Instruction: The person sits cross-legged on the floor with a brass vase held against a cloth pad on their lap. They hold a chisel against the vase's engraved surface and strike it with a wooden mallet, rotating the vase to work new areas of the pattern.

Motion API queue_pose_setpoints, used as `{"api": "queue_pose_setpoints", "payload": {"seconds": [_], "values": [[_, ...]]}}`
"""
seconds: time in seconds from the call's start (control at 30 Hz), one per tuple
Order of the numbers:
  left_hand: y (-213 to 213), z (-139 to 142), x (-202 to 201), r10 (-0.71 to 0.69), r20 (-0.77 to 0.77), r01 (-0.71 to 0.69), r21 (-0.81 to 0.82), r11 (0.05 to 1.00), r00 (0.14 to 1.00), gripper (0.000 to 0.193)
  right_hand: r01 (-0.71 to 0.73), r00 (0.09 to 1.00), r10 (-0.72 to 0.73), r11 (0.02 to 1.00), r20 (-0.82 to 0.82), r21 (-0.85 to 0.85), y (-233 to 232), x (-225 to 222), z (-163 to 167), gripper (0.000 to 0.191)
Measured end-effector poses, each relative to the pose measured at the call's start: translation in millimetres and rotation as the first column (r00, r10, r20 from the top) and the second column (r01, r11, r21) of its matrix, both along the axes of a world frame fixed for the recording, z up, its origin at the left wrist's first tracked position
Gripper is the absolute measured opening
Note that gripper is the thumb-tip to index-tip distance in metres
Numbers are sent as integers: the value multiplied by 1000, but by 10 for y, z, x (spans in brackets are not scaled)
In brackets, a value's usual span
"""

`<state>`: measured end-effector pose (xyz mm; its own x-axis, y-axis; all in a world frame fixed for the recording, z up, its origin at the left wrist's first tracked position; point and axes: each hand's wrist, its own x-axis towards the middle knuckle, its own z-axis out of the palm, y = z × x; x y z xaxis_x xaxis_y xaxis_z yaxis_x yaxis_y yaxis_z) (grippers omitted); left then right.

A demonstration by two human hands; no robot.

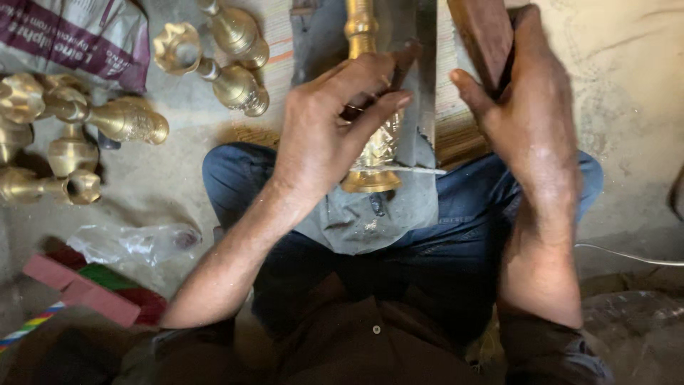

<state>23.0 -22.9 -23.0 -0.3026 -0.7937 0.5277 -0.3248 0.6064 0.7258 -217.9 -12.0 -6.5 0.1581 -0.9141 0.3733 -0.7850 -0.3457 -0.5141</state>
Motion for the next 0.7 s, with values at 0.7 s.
{"api": "queue_pose_setpoints", "payload": {"seconds": [0.7], "values": [[-62,8,24,-18,105,12,60,998,994,34,162,985,-152,978,-83,134,-35,-285,305,30]]}}
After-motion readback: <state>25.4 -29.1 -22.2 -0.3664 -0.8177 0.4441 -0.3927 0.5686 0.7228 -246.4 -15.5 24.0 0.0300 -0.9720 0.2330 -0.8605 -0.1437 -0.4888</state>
